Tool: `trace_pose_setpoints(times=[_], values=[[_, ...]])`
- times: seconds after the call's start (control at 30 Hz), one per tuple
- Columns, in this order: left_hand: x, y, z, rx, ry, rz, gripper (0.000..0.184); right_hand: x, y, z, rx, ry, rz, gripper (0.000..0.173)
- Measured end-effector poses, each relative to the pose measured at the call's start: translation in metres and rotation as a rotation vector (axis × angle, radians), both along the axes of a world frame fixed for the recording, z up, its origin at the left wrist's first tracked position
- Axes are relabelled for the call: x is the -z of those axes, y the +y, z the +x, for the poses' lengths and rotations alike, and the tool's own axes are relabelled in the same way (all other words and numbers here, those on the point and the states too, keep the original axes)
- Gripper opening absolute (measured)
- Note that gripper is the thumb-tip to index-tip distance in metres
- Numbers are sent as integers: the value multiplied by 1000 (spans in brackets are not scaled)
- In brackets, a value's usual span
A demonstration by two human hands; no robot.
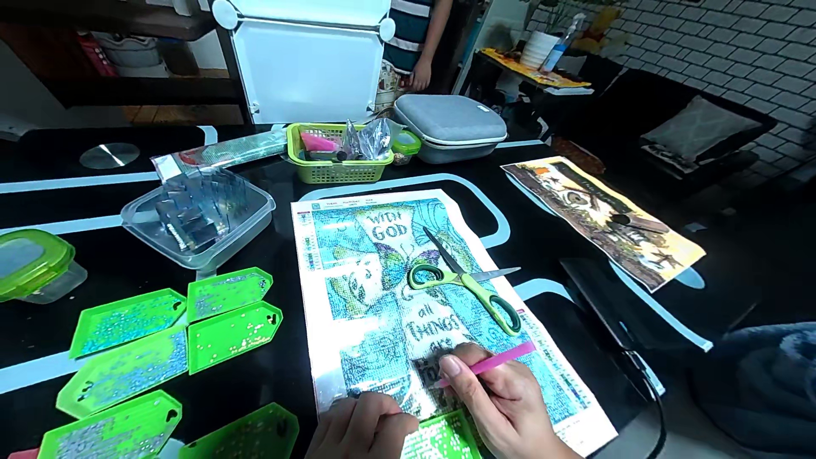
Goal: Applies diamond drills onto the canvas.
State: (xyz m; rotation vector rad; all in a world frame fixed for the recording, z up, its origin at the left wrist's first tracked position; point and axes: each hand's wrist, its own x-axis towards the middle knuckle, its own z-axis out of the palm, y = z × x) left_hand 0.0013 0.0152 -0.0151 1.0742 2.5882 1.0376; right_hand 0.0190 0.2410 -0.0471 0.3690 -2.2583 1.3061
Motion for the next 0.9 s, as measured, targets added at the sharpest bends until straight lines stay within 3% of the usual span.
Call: trace_pose_setpoints(times=[0.13, 0.3, 0.9], values=[[1, 0, 0, -4, 8, 11, 45, -6, 1, 4, -98, -5, -101, 28], [0, 0, 0, -2, -3, 10, 46, -6, 0, 7, -242, -38, -24, 32], [0, 1, 0, -6, 7, -1, 44, -10, -4, 12, -281, -63, 29, 30]])
